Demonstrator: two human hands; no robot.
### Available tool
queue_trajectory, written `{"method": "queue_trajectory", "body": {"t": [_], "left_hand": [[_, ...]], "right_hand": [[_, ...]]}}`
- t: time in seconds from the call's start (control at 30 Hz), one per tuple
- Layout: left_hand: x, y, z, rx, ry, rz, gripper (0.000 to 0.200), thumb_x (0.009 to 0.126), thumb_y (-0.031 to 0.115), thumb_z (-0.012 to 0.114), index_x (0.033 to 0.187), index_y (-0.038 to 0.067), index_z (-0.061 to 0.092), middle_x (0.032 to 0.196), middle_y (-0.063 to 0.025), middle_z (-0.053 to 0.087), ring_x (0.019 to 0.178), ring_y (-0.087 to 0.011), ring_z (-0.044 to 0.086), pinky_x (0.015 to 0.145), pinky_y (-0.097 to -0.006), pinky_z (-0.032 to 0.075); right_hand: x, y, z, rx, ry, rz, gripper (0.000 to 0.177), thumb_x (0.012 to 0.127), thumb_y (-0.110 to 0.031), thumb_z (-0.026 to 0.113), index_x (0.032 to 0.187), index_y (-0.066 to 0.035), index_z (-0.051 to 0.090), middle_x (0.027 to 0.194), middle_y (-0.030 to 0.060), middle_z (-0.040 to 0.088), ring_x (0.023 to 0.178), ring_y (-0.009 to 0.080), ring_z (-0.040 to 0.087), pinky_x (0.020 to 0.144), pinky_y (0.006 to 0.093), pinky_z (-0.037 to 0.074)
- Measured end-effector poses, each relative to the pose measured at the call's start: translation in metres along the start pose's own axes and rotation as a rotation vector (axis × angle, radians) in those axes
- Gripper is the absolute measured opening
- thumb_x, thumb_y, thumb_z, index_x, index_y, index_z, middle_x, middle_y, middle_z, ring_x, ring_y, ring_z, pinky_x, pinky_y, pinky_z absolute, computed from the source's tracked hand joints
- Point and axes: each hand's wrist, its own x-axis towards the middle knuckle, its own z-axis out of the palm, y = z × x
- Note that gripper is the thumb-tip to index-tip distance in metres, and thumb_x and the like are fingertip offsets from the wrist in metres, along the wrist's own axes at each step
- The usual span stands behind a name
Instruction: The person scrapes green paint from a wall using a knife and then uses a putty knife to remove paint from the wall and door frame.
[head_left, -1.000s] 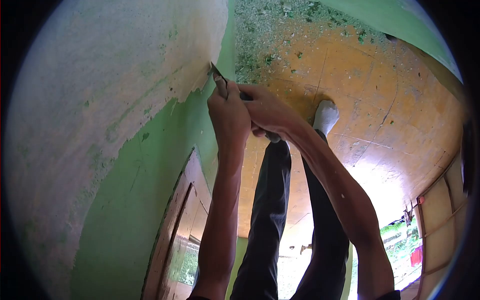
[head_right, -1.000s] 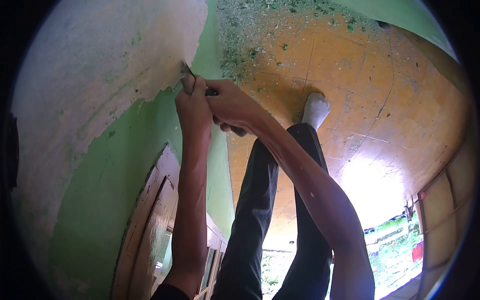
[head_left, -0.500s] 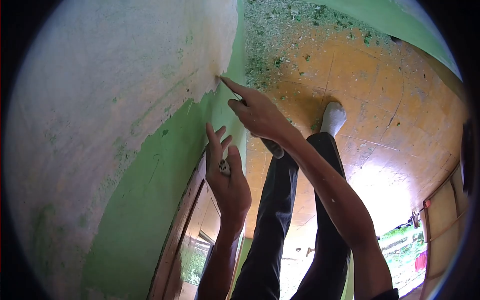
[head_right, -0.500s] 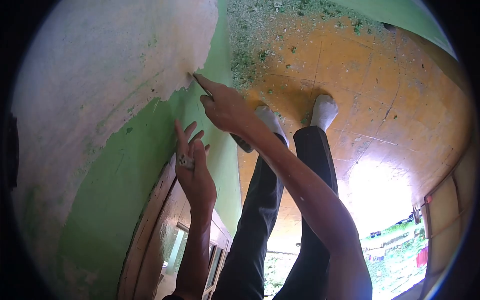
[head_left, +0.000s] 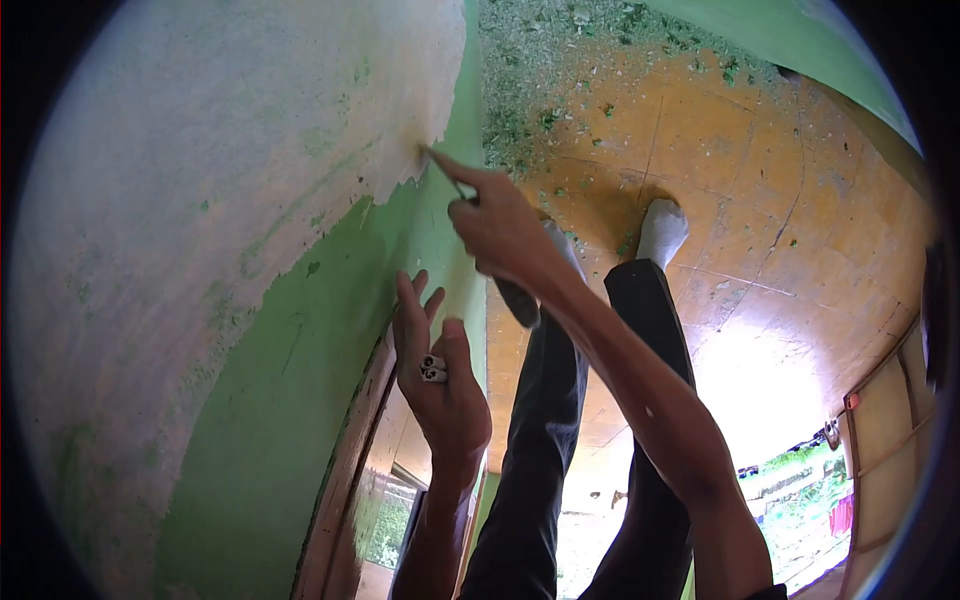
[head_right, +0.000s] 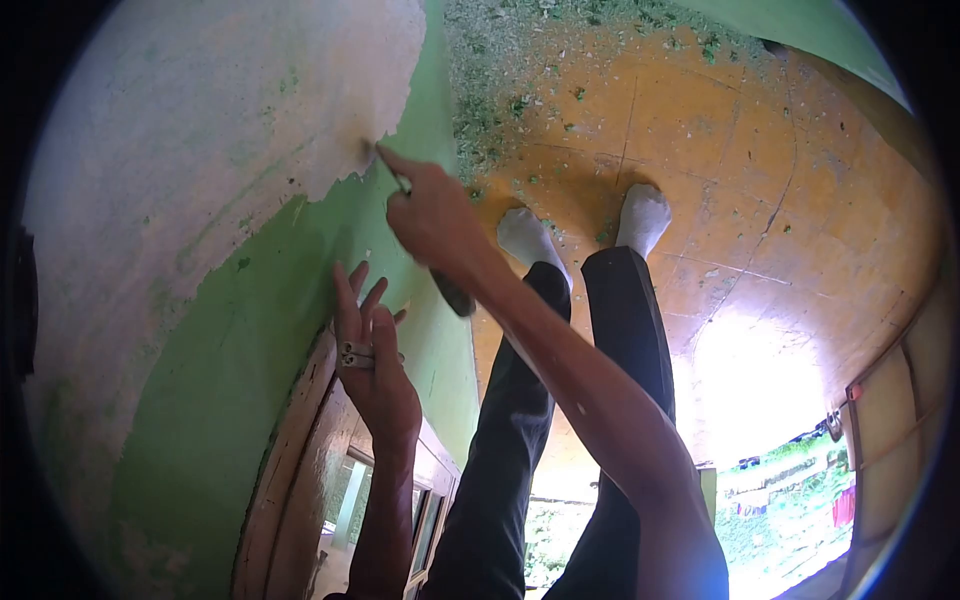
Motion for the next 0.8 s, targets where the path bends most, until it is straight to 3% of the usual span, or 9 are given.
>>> {"method": "queue_trajectory", "body": {"t": [0.23, 0.3, 0.33, 0.43, 0.47, 0.6, 0.7, 0.73, 0.8], "left_hand": [[-0.002, -0.003, -0.006, 0.009, 0.008, -0.023, 0.058, 0.103, 0.016, 0.043, 0.154, -0.001, 0.022, 0.150, -0.0215, 0.039, 0.137, -0.0306, 0.042, 0.107, -0.0433, 0.041], [0.000, -0.001, -0.005, 0.024, 0.014, -0.024, 0.058, 0.102, 0.014, 0.042, 0.154, -0.001, 0.022, 0.151, -0.0214, 0.039, 0.138, -0.0304, 0.041, 0.109, -0.0433, 0.039], [0.001, 0.000, -0.005, 0.022, 0.016, -0.020, 0.058, 0.102, 0.014, 0.042, 0.154, -0.001, 0.022, 0.151, -0.0214, 0.039, 0.138, -0.0304, 0.041, 0.109, -0.0433, 0.039], [0.000, 0.000, -0.005, 0.001, 0.006, -0.044, 0.058, 0.102, 0.014, 0.042, 0.154, -0.001, 0.022, 0.151, -0.0209, 0.039, 0.138, -0.0304, 0.040, 0.109, -0.0433, 0.038], [0.001, -0.001, -0.005, 0.027, 0.007, -0.033, 0.058, 0.102, 0.015, 0.042, 0.154, -0.001, 0.022, 0.151, -0.0208, 0.039, 0.139, -0.0305, 0.040, 0.109, -0.0431, 0.039], [0.003, -0.001, -0.007, 0.016, 0.018, -0.017, 0.058, 0.103, 0.018, 0.043, 0.154, 0.000, 0.022, 0.150, -0.0202, 0.041, 0.139, -0.0305, 0.040, 0.107, -0.0427, 0.041], [0.002, -0.002, -0.005, 0.050, 0.022, -0.006, 0.059, 0.103, 0.019, 0.043, 0.154, 0.000, 0.022, 0.150, -0.0196, 0.042, 0.139, -0.0302, 0.041, 0.106, -0.0426, 0.041], [0.002, 0.002, -0.006, 0.053, 0.017, -0.008, 0.059, 0.103, 0.019, 0.043, 0.154, 0.000, 0.022, 0.150, -0.0196, 0.042, 0.139, -0.0302, 0.041, 0.106, -0.0426, 0.041], [0.004, 0.010, -0.004, -0.004, 0.013, -0.076, 0.057, 0.101, 0.009, 0.040, 0.153, -0.005, 0.020, 0.152, -0.0247, 0.036, 0.142, -0.0319, 0.034, 0.113, -0.0417, 0.032]], "right_hand": [[-0.004, 0.007, 0.009, -0.091, 0.108, -0.134, 0.059, 0.080, -0.008, 0.047, 0.138, -0.012, 0.055, 0.087, 0.0340, 0.065, 0.073, 0.0441, 0.067, 0.072, 0.0473, 0.053], [0.011, 0.003, 0.001, 0.024, 0.061, -0.054, 0.059, 0.080, -0.008, 0.047, 0.138, -0.012, 0.055, 0.097, 0.0348, 0.064, 0.085, 0.0458, 0.067, 0.081, 0.0486, 0.053], [0.003, 0.003, 0.005, -0.069, 0.086, -0.076, 0.058, 0.080, -0.007, 0.047, 0.137, -0.012, 0.056, 0.102, 0.0343, 0.064, 0.088, 0.0458, 0.067, 0.083, 0.0487, 0.052], [-0.003, 0.003, 0.008, -0.108, 0.097, -0.131, 0.059, 0.080, -0.007, 0.047, 0.138, -0.012, 0.055, 0.103, 0.0336, 0.065, 0.092, 0.0459, 0.066, 0.087, 0.0483, 0.051], [0.011, 0.007, 0.003, -0.020, 0.087, -0.106, 0.064, 0.083, -0.006, 0.043, 0.145, -0.018, 0.050, 0.058, 0.0046, 0.051, 0.045, 0.0129, 0.048, 0.045, 0.0319, 0.044], [0.018, 0.003, 0.002, 0.043, 0.066, -0.050, 0.064, 0.083, -0.006, 0.043, 0.146, -0.019, 0.049, 0.059, 0.0043, 0.051, 0.045, 0.0135, 0.049, 0.045, 0.0318, 0.044], [0.016, 0.013, 0.001, 0.012, 0.062, -0.082, 0.060, 0.080, -0.010, 0.047, 0.140, -0.010, 0.053, 0.118, 0.0331, 0.060, 0.094, 0.0401, 0.067, 0.090, 0.0433, 0.052], [0.012, 0.008, -0.001, 0.015, 0.065, -0.077, 0.060, 0.080, -0.010, 0.047, 0.140, -0.010, 0.053, 0.118, 0.0331, 0.060, 0.094, 0.0401, 0.067, 0.090, 0.0433, 0.052], [0.007, -0.007, -0.007, 0.065, -0.057, 0.090, 0.060, 0.080, -0.010, 0.048, 0.140, -0.009, 0.052, 0.115, 0.0335, 0.061, 0.097, 0.0416, 0.066, 0.091, 0.0438, 0.051]]}}
